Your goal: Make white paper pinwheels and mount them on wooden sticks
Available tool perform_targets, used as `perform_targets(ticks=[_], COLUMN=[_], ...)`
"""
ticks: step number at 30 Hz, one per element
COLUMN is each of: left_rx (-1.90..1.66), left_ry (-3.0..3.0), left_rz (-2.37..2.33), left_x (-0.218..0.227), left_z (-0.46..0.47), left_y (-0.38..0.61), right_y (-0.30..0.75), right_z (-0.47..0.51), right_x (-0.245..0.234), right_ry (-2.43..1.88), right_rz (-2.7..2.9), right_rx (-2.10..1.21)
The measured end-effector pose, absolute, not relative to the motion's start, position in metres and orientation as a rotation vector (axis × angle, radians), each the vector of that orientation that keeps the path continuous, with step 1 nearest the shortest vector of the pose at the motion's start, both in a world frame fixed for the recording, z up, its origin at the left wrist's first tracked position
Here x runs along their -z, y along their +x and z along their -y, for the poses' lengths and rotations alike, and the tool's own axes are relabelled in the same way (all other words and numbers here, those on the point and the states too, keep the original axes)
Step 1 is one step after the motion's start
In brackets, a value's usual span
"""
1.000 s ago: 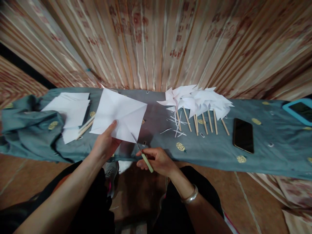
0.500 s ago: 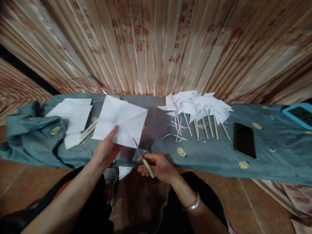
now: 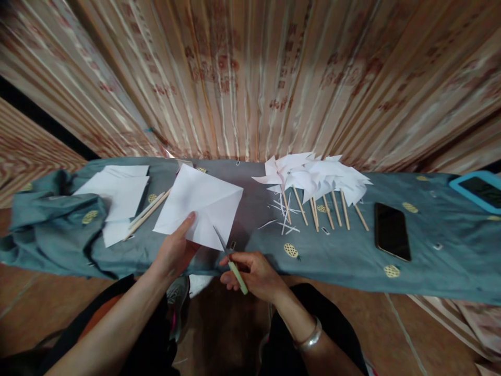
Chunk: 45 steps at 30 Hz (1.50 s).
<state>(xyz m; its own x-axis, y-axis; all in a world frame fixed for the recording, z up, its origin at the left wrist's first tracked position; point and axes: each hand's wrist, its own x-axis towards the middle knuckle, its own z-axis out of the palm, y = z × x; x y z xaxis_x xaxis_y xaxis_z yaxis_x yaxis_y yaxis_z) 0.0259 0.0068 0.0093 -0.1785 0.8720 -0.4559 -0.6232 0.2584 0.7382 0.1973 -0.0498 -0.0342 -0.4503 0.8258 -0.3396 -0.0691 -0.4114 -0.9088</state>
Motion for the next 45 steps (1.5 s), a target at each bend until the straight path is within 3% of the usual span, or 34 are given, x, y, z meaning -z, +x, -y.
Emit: perform_targets(ticks=[45], left_rx=[-1.327], left_ry=[0.293], left_rz=[-1.103], left_x=[-0.0071], left_z=[-0.0012], left_y=[0.0275], right_y=[0.1891], right_z=[0.0448], right_x=[0.0261], right_ry=[-1.164], right_rz=[1.115], right_rx=[-1.936])
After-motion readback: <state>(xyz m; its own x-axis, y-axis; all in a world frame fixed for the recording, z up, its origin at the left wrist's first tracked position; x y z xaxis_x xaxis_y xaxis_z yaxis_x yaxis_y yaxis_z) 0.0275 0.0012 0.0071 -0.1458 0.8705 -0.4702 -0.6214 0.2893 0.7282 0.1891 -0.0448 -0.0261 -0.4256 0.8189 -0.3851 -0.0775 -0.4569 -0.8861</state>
